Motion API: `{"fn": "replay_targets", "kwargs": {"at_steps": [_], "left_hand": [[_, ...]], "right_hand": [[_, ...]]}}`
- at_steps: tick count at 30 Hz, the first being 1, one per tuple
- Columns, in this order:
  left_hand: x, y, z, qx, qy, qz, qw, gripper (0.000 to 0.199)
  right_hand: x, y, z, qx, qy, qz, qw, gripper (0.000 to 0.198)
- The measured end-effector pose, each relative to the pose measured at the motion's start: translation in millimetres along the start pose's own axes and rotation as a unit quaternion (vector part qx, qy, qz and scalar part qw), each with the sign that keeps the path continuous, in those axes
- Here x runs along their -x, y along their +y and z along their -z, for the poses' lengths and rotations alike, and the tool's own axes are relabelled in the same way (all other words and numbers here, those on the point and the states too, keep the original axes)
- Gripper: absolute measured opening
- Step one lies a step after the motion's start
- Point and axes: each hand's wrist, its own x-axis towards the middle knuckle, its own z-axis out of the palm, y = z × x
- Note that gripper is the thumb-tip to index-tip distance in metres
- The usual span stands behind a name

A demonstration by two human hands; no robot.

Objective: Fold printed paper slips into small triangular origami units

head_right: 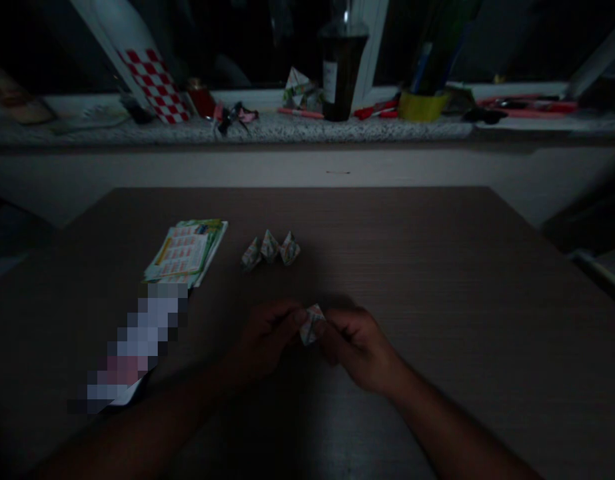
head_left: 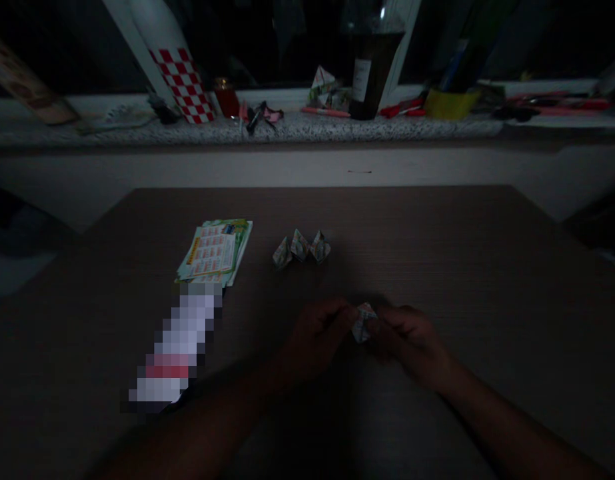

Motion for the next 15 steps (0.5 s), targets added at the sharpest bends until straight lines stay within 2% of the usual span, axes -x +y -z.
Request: {"fn": "replay_targets", "kwargs": {"at_steps": [4, 9, 15], "left_hand": [[-1.0, -4.9, -1.0, 0.066, -0.022, 0.038, 0.997, 0.039], [0.1, -4.5, 0.1, 0.032, -0.014, 0.016, 0.999, 0.039], [-0.2, -6.5, -2.1, 0.083, -0.022, 0.045, 0.995, 0.041]], "right_hand": [[-0.8, -1.8, -2.4, -0.016, 0.014, -0.002, 1.0, 0.039], [-1.5, 0.4, -4.3, -0.09, -0.01, -0.005, 0.996, 0.042], [1.0, -1.0, -3.5, -0.05, -0.003, 0.0, 0.999, 0.042]]}}
